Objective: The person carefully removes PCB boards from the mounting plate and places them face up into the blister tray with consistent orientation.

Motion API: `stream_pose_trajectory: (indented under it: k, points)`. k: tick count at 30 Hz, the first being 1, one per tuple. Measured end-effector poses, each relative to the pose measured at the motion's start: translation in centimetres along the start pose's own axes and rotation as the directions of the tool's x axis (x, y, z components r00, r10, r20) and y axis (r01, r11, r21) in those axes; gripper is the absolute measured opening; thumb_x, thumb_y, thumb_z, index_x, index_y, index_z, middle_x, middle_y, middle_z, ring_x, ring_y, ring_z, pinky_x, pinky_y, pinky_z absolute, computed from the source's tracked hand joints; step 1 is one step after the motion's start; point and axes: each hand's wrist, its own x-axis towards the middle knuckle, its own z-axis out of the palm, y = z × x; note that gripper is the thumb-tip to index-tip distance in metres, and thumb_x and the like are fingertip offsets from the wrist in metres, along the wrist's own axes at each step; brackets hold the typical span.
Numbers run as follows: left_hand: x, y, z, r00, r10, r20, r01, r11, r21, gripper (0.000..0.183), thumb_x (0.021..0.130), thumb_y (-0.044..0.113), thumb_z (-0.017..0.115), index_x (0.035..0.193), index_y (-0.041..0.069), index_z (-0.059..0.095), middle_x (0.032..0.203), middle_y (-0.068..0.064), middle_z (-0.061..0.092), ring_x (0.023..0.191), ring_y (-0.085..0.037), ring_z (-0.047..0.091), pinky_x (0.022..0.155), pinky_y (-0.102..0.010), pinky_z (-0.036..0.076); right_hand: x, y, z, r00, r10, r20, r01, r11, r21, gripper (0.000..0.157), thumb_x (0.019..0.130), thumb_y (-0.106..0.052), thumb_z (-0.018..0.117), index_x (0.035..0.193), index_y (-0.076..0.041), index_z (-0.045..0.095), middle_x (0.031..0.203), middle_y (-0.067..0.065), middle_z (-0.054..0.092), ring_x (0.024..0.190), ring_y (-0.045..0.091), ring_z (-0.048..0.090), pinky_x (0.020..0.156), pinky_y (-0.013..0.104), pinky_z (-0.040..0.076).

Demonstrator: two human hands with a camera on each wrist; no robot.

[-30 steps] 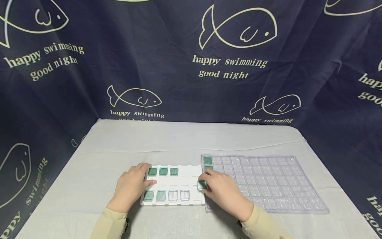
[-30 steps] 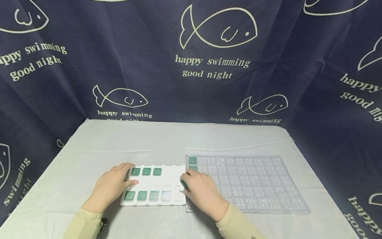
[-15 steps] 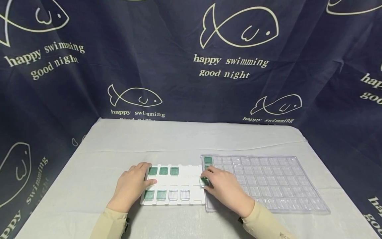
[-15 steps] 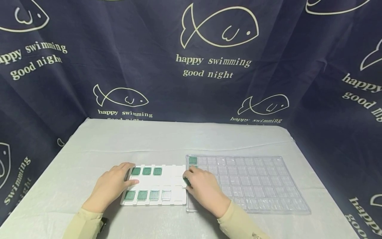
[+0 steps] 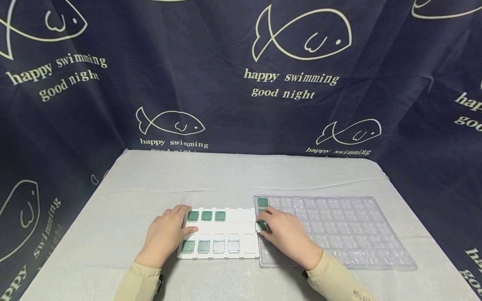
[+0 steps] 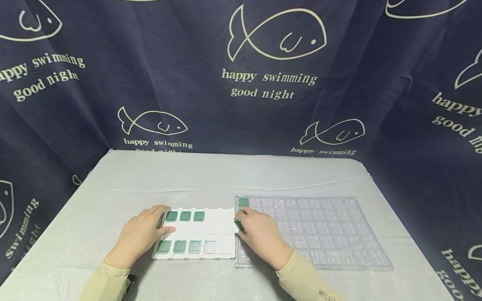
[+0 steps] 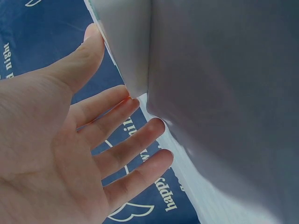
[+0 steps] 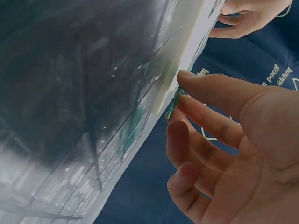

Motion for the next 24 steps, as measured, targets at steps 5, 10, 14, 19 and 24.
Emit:
stream_pose_trajectory:
  k: [5,10,14,19,24]
  points:
    - [0.1,0.0,0.0,1.000,-0.001,0.001,0.001,1.000,-0.003,0.060,0.080,0.038,0.083,0.128,0.007,0.065,0.129,-0.010,0.069,0.110,-0.033,0.068,0.079,-0.051,0.055,0.0,0.4,0.0,1.000,0.012,-0.001,-0.012,1.000,0.009,0.033,0.074,-0.017,0.090,0.103,-0.016,0.074,0.096,-0.005,0.069,0.075,0.013,0.069,0.059,0.024,0.054]
    - [0.1,0.0,0.0,1.000,-0.003,0.003,0.003,1.000,-0.002,0.060,0.080,0.038,0.083,0.128,0.007,0.066,0.129,-0.010,0.070,0.109,-0.033,0.068,0.078,-0.050,0.055,0.0,0.8,0.1,1.000,0.017,-0.003,-0.017,1.000,0.015,0.033,0.074,-0.016,0.090,0.103,-0.016,0.074,0.099,-0.003,0.071,0.079,0.015,0.071,0.061,0.028,0.058]
    - [0.0,0.0,0.0,1.000,-0.005,0.004,0.005,1.000,-0.004,0.060,0.080,0.038,0.083,0.128,0.007,0.066,0.129,-0.010,0.070,0.110,-0.033,0.068,0.078,-0.050,0.055,0.0,1.0,0.1,0.999,0.042,0.016,-0.043,0.999,0.026,0.033,0.073,-0.015,0.090,0.102,-0.017,0.074,0.099,-0.004,0.071,0.081,0.016,0.072,0.062,0.029,0.058]
    - [0.0,0.1,0.0,1.000,-0.005,0.002,0.005,1.000,-0.002,0.061,0.080,0.038,0.083,0.129,0.007,0.066,0.129,-0.010,0.070,0.110,-0.034,0.068,0.079,-0.051,0.056,0.1,1.3,0.2,0.997,0.072,0.040,-0.073,0.997,0.032,0.033,0.073,-0.016,0.091,0.102,-0.017,0.075,0.098,-0.005,0.070,0.079,0.014,0.071,0.060,0.027,0.056]
    - [0.0,0.1,0.0,1.000,-0.004,-0.005,0.004,1.000,0.002,0.060,0.080,0.038,0.083,0.128,0.006,0.066,0.128,-0.011,0.070,0.109,-0.034,0.068,0.079,-0.050,0.056,0.2,1.5,0.2,0.995,0.078,0.057,-0.080,0.996,0.034,0.031,0.074,-0.018,0.090,0.101,-0.017,0.074,0.095,-0.006,0.069,0.078,0.013,0.069,0.059,0.028,0.054]
